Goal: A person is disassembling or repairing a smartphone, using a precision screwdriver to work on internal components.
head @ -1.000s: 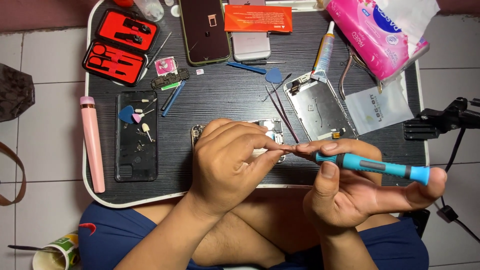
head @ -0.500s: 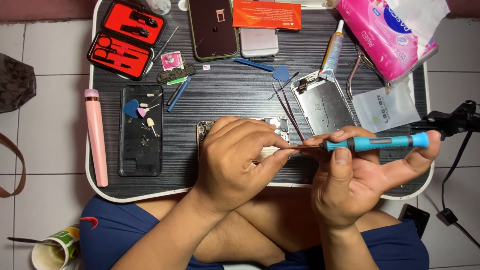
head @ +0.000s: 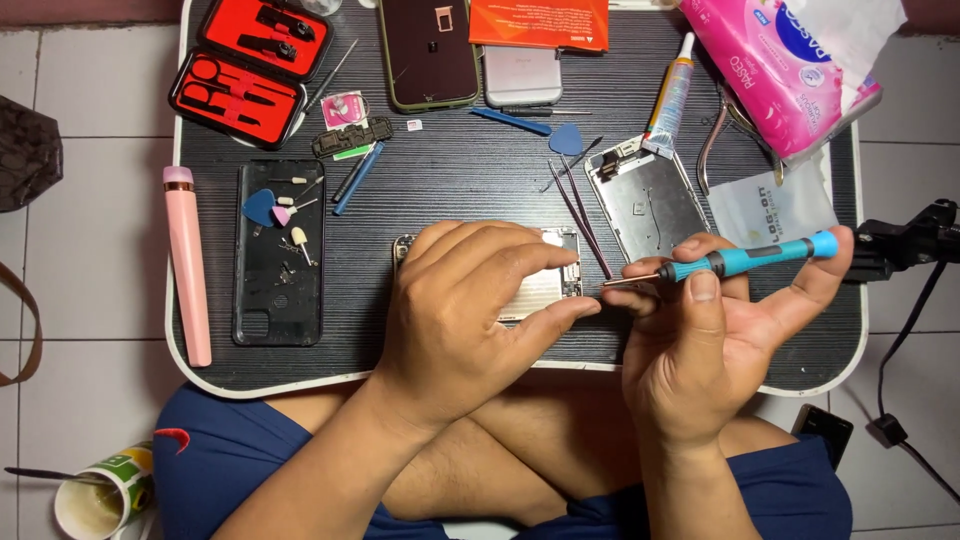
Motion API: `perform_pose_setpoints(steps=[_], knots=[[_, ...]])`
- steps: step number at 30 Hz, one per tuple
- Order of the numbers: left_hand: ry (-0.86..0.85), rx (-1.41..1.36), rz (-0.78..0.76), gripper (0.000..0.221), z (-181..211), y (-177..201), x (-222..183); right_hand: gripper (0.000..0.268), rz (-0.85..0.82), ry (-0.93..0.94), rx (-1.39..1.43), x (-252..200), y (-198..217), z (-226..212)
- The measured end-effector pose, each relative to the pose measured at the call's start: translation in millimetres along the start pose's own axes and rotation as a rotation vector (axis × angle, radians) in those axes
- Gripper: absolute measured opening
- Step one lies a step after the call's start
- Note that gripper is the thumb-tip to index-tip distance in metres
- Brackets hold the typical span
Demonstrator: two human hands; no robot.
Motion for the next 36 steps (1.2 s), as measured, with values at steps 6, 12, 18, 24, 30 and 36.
perform_pose_setpoints(steps=[6,12,18,24,30,36], knots=[[-0.03,0.34,-0.298,0.053,-22.0,32.0,4.6,0.086,0.032,0.076,-0.104,8.0,8.8,-1.2],[0.069,0.441,-0.483,0.087,-51.0,65.8,-3.5,0.085,-0.015,0.255,-0.261,16.7,19.7,6.1],[0.06,0.356,-0.48,0.08,-53.8,64.0,0.2,0.08,-0.092,0.407,-0.392,11.9,17.3,7.8],[-0.023,0.316,-0.468,0.074,-52.0,45.4,-10.0,0.08,-0.213,0.599,-0.451,15.0,-2.5,1.3],[-0.056,0.273,-0.448,0.064,-45.0,34.5,-10.6,0.082,-0.245,0.636,-0.494,17.4,-5.9,5.1],[-0.11,0.286,-0.427,0.061,-38.9,23.7,-13.9,0.082,-0.377,0.627,-0.562,12.1,-16.2,1.8]])
Point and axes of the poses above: each hand's wrist, its own x-axis towards the middle knuckle, its own y-axis out of the back of the hand, z = x × y, the point moved 3 cm from there along x, towards the middle knuckle, and after that the axes turned 15 degrees about z, right-handed, at the moved point
